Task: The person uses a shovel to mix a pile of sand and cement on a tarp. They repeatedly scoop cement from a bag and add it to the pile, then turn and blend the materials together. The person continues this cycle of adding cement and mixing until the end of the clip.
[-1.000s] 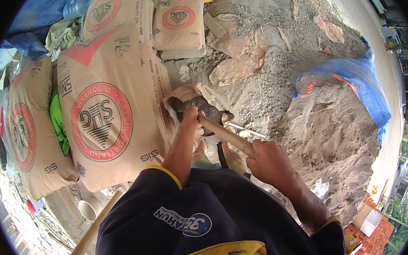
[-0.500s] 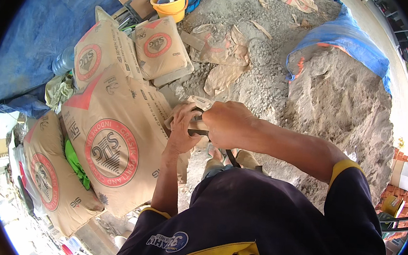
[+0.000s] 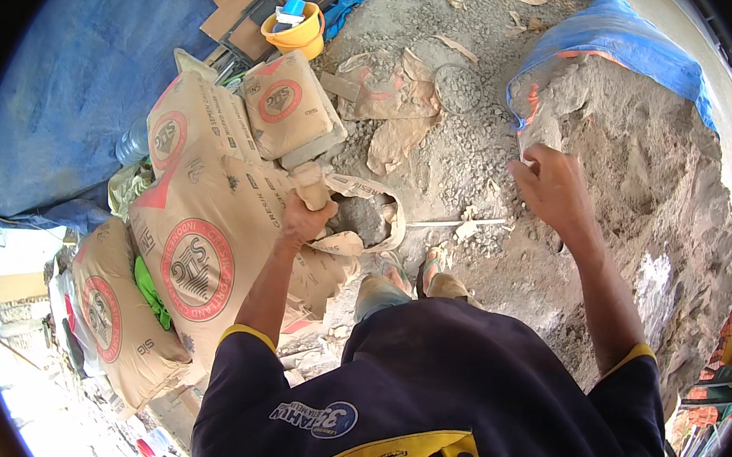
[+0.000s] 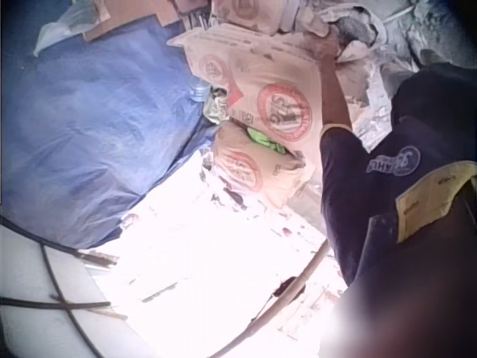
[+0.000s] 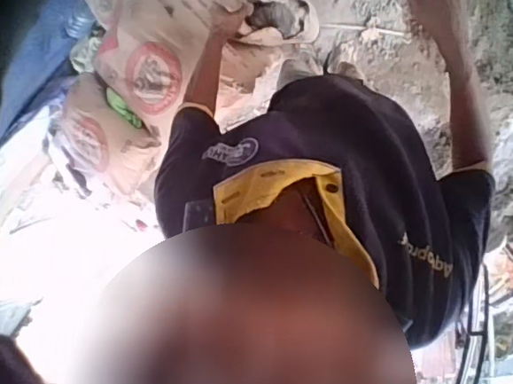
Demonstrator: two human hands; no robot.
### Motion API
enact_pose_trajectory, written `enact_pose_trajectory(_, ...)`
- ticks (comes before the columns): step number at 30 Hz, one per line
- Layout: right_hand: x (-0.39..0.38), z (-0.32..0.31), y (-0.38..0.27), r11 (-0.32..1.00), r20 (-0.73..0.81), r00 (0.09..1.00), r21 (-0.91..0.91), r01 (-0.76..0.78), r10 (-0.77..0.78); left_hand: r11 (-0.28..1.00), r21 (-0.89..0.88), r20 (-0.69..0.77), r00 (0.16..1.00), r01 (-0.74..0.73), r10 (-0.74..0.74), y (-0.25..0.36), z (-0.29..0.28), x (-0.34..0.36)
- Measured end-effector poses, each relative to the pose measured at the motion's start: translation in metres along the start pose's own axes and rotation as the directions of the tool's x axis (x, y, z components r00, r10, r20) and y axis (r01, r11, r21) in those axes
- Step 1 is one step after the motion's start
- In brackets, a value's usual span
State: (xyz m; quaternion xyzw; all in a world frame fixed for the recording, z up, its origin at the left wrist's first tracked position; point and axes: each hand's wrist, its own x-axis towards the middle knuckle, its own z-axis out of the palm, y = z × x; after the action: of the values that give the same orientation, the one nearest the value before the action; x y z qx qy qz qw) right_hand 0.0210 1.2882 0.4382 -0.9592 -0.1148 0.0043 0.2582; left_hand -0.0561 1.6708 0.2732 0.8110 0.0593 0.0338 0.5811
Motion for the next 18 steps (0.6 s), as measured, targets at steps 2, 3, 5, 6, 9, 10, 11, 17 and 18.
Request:
enact_pose_trajectory(2,-0.041,-0.015,0.066,0.959,0.007,0.959,-0.033,-0.282,0.283,0.995,-0.098,0.035,0.999,0.037,-0.034,0.003,-0.013,0.0)
enact_pose_trajectory(3,-0.065,-0.02,0.094,0.913,-0.034,0.918,-0.095,-0.396,0.395,0.987,-0.152,0.074,0.996,0.058,-0.047,0.005,-0.02,-0.002)
enact_pose_trajectory(5,-0.121,-0.03,0.14,0.811,-0.1,0.833,-0.192,-0.553,0.544,0.97,-0.23,0.097,0.994,0.078,-0.057,0.012,-0.032,-0.006)
enact_pose_trajectory(6,-0.153,-0.031,0.156,0.816,-0.193,0.832,-0.175,-0.551,0.521,0.963,-0.26,0.089,0.995,0.071,-0.049,0.016,-0.037,-0.008)
enact_pose_trajectory(9,-0.247,-0.029,0.182,0.702,-0.3,0.711,-0.16,-0.694,0.636,0.934,-0.351,0.116,0.993,0.063,-0.024,0.026,-0.048,-0.007)
enact_pose_trajectory(10,-0.276,-0.023,0.184,0.673,-0.311,0.681,-0.151,-0.724,0.663,0.916,-0.395,0.14,0.99,0.075,-0.021,0.03,-0.052,-0.006)
enact_pose_trajectory(11,-0.302,-0.015,0.183,0.642,-0.323,0.648,-0.14,-0.754,0.69,0.93,-0.362,0.154,0.988,0.067,-0.011,0.034,-0.055,-0.005)
enact_pose_trajectory(17,-0.423,0.055,0.138,0.406,-0.179,0.419,-0.109,-0.908,0.89,0.955,-0.298,0.214,0.975,-0.002,0.069,0.065,-0.071,0.001)
enact_pose_trajectory(18,-0.439,0.066,0.13,0.379,-0.165,0.388,-0.084,-0.922,0.907,0.958,-0.287,0.221,0.972,-0.018,0.084,0.074,-0.072,0.002)
